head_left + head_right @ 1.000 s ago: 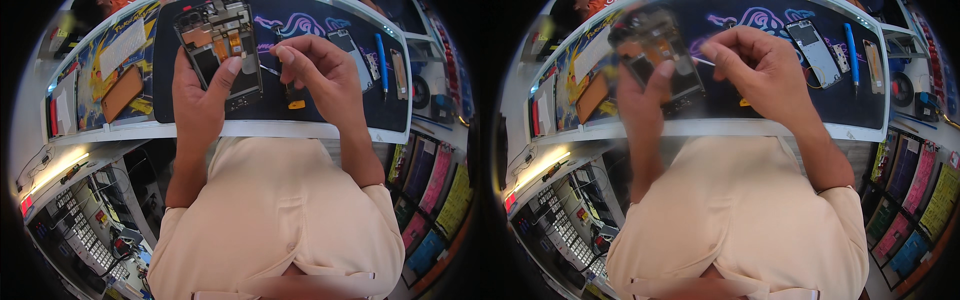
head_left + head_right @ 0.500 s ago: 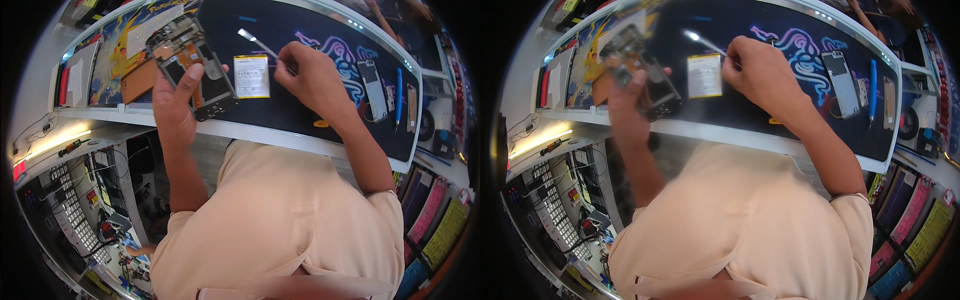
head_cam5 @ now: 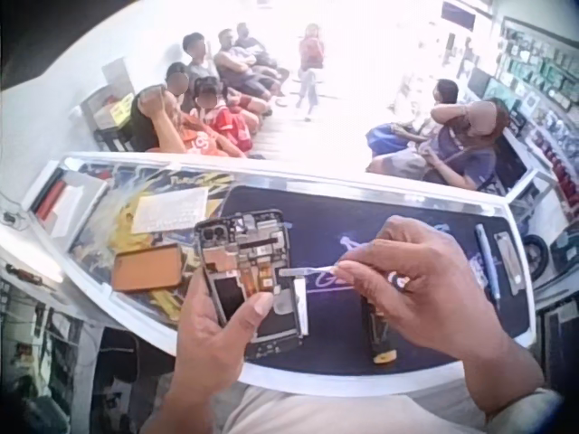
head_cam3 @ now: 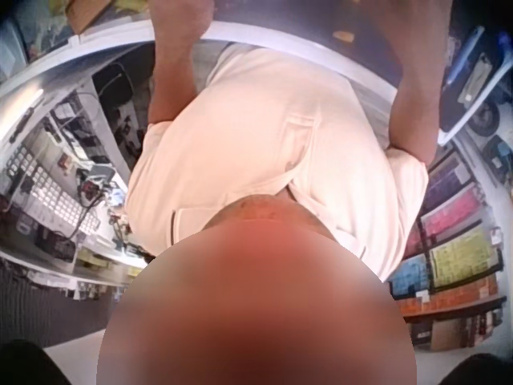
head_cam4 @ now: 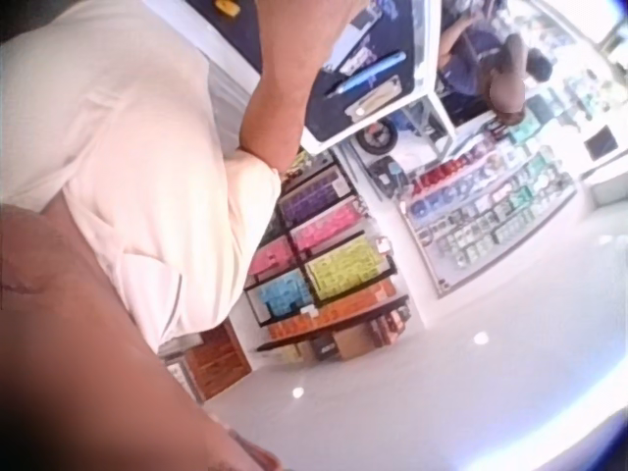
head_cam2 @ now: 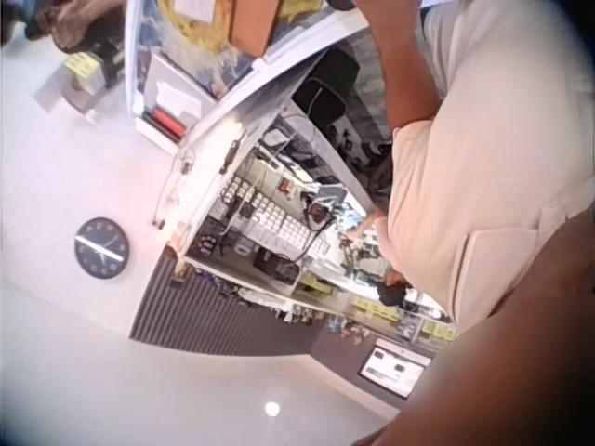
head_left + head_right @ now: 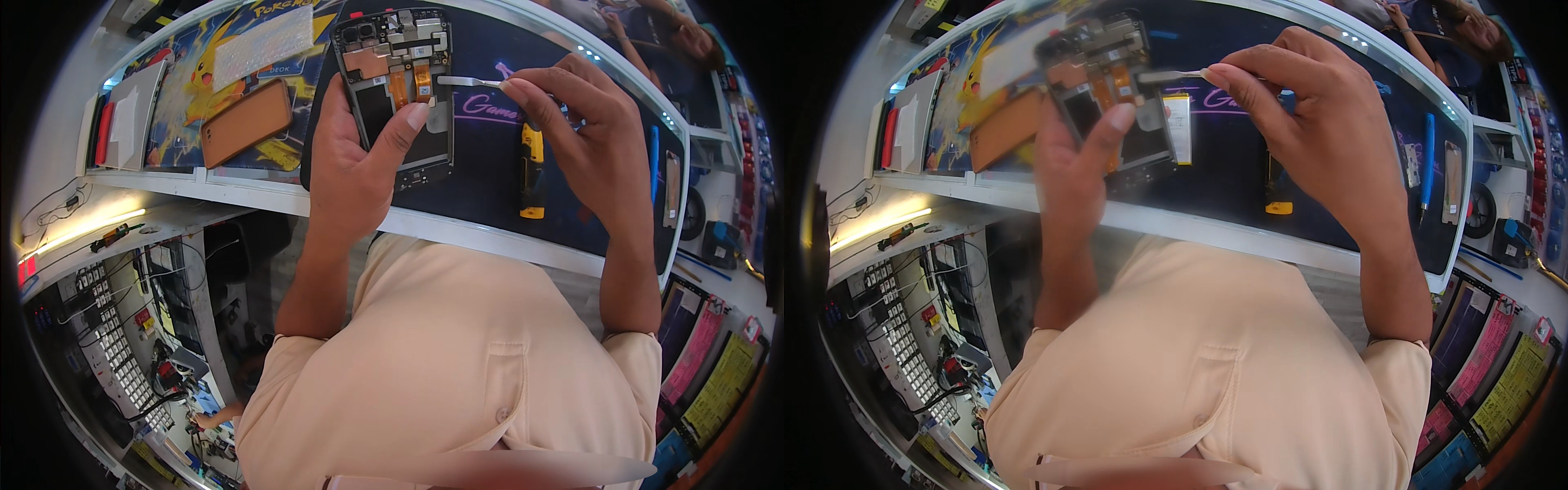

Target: The person disassembles a smartphone, removes the back cover, and detaches internal ribbon cables. They then place a new battery into the chassis, reconnect the cables, and use a heat gun and screwdriver to reassemble the device.

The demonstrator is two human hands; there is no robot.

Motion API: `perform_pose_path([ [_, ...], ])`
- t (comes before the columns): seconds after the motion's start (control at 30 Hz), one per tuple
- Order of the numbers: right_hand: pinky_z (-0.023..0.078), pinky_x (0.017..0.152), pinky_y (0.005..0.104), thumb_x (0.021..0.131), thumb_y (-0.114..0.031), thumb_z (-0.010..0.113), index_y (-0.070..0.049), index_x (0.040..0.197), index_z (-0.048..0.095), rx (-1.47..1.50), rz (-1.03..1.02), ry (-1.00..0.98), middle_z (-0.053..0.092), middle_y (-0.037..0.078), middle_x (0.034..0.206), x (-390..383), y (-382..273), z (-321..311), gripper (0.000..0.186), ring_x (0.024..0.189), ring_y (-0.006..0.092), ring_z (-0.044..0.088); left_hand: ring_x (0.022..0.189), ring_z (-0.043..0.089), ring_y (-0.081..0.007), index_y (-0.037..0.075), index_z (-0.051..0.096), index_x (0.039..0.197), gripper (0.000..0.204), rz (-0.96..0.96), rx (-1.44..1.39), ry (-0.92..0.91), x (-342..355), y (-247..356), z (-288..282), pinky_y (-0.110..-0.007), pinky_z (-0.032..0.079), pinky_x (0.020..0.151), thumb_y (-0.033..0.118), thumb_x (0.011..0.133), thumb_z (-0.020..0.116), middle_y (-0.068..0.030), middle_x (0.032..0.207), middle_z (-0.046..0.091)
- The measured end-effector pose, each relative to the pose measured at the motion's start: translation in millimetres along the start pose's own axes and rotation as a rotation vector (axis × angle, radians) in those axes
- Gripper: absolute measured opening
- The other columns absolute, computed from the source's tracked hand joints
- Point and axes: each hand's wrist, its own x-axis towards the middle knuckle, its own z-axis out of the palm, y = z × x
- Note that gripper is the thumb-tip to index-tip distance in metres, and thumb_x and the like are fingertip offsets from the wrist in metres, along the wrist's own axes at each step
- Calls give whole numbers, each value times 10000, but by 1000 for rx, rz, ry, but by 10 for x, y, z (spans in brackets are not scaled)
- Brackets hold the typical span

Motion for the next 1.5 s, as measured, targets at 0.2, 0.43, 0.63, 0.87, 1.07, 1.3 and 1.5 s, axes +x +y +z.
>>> perform_pose_path([
  [0.2, 499, 675, 309, 964, -245, 772, -43, 1051, 812, -41, -41, 42, 713, 74, 902, 10, -32, -15, 223, 809, 175, 656, 1018, 676, -92, 13, 506, 1363, 403, -12, -7, -25, 17, 4, 85, -260, 582, 894, 96, 1017, 696, -75, 1145, 710],
  [0.43, 476, 651, 302, 960, -251, 780, -52, 1046, 815, -2, -58, 79, 701, 66, 882, -30, -20, 2, 220, 800, 159, 637, 1041, 683, -110, 13, 500, 1373, 412, -81, -99, -82, -8, -29, 118, -278, 585, 918, 101, 1019, 693, -88, 1177, 700],
  [0.63, 460, 650, 277, 963, -254, 781, -50, 1043, 816, 83, 16, 21, 699, 60, 890, -34, 43, -13, 222, 804, 145, 631, 1099, 681, -132, 16, 498, 1380, 424, -101, -118, -138, 16, -40, 82, -290, 577, 953, 110, 1019, 697, -106, 1218, 688],
  [0.87, 471, 666, 271, 971, -246, 771, -48, 1039, 820, 124, 31, 9, 707, 60, 905, -43, 128, -6, 215, 824, 142, 635, 1078, 696, -133, 18, 500, 1382, 422, -98, -128, -107, 18, -52, 150, -294, 588, 940, 113, 1020, 694, -111, 1199, 695],
  [1.07, 485, 685, 268, 973, -244, 769, -53, 1054, 824, 126, 37, 20, 719, 55, 922, -71, 189, 4, 215, 841, 136, 644, 1070, 703, -135, 25, 510, 1381, 417, -118, -123, -137, 36, -51, 143, -295, 595, 932, 124, 1021, 694, -116, 1198, 697],
  [1.3, 496, 703, 253, 975, -264, 768, -53, 1045, 821, 193, 87, 14, 720, 52, 926, -98, 222, 20, 228, 840, 125, 654, 1072, 697, -133, 30, 512, 1386, 434, -133, -121, -133, 46, -72, 147, -294, 595, 930, 128, 1011, 708, -115, 1209, 687],
  [1.5, 490, 701, 230, 969, -255, 780, -44, 1174, 760, 233, 144, -23, 714, 41, 947, 7, 144, -137, 295, 837, 86, 637, 1063, 687, -131, 22, 510, 1385, 452, -149, -143, -120, 65, -74, 173, -285, 592, 929, 128, 999, 721, -106, 1207, 682],
])
